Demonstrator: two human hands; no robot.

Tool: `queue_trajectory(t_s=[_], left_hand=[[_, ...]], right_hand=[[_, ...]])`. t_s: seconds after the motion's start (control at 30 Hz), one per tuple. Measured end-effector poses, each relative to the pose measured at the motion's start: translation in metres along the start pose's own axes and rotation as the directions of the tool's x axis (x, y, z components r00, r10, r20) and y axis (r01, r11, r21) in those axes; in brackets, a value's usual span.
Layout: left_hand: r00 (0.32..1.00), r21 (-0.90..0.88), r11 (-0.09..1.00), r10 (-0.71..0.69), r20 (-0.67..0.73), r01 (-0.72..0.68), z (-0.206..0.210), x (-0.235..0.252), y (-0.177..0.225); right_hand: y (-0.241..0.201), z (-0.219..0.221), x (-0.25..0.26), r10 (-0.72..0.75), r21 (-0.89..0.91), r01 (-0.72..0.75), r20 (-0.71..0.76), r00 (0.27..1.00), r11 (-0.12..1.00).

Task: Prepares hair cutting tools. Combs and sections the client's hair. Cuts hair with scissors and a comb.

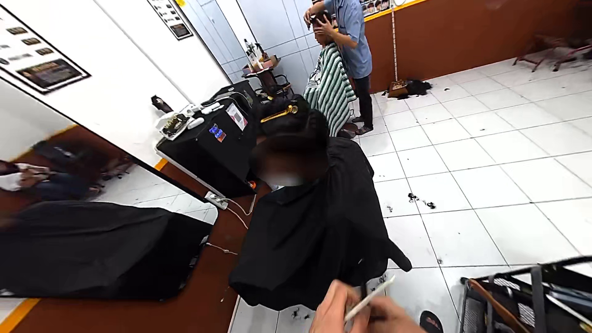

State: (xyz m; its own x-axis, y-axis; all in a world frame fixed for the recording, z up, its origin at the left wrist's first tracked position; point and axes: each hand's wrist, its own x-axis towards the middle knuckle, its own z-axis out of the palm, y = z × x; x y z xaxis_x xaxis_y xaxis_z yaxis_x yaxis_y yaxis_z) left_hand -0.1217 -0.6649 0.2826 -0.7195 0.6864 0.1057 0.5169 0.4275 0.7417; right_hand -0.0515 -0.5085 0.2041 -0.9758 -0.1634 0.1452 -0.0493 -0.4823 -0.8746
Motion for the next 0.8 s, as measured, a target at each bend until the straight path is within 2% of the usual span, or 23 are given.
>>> queue_trajectory(t_s=[0.07, 0.13, 0.2, 0.27, 0.33, 0.37, 0.4, 0.5, 0.57, 0.7, 0.8], left_hand=[[0.999, -0.072, 0.996, -0.049, 0.017, 0.051, 0.005, 0.057, 0.019], [0.994, -0.058, 0.998, -0.046, -0.102, 0.04, -0.005, 0.111, 0.034], [0.943, 0.148, 0.989, 0.037, -0.33, 0.013, -0.026, 0.155, 0.05], [0.832, 0.474, 0.88, 0.244, -0.498, 0.025, -0.048, 0.193, 0.056], [0.717, 0.68, 0.73, 0.436, -0.544, 0.072, -0.06, 0.225, 0.048], [0.685, 0.738, 0.665, 0.485, -0.544, 0.116, -0.063, 0.239, 0.042], [0.679, 0.775, 0.61, 0.499, -0.538, 0.165, -0.063, 0.249, 0.036], [0.756, 0.831, 0.502, 0.441, -0.484, 0.239, -0.055, 0.265, 0.018], [0.784, 0.843, 0.463, 0.4, -0.474, 0.274, -0.047, 0.272, 0.007], [0.836, 0.829, 0.433, 0.249, -0.489, 0.355, -0.027, 0.278, 0.0], [0.878, 0.797, 0.469, 0.089, -0.471, 0.38, -0.01, 0.284, -0.002]], right_hand=[[-0.018, -0.057, 0.001, -0.061, 0.146, 0.076, -0.108, 0.992, 0.986], [-0.047, -0.109, 0.007, -0.1, 0.22, 0.143, -0.197, 0.975, 0.965], [-0.072, -0.151, 0.018, -0.125, 0.187, 0.173, -0.245, 0.961, 0.967], [-0.085, -0.182, 0.036, -0.135, 0.143, 0.175, -0.255, 0.958, 0.974], [-0.091, -0.207, 0.056, -0.131, 0.136, 0.168, -0.246, 0.96, 0.976], [-0.094, -0.218, 0.066, -0.123, 0.136, 0.16, -0.242, 0.962, 0.978], [-0.097, -0.23, 0.075, -0.115, 0.133, 0.149, -0.236, 0.965, 0.98], [-0.105, -0.259, 0.092, -0.086, 0.12, 0.119, -0.251, 0.964, 0.986], [-0.115, -0.281, 0.103, -0.075, 0.103, 0.103, -0.25, 0.965, 0.989], [-0.127, -0.312, 0.127, -0.008, 0.096, 0.031, -0.224, 0.975, 0.995], [-0.13, -0.331, 0.161, 0.056, 0.15, -0.034, -0.141, 0.988, 0.988]])
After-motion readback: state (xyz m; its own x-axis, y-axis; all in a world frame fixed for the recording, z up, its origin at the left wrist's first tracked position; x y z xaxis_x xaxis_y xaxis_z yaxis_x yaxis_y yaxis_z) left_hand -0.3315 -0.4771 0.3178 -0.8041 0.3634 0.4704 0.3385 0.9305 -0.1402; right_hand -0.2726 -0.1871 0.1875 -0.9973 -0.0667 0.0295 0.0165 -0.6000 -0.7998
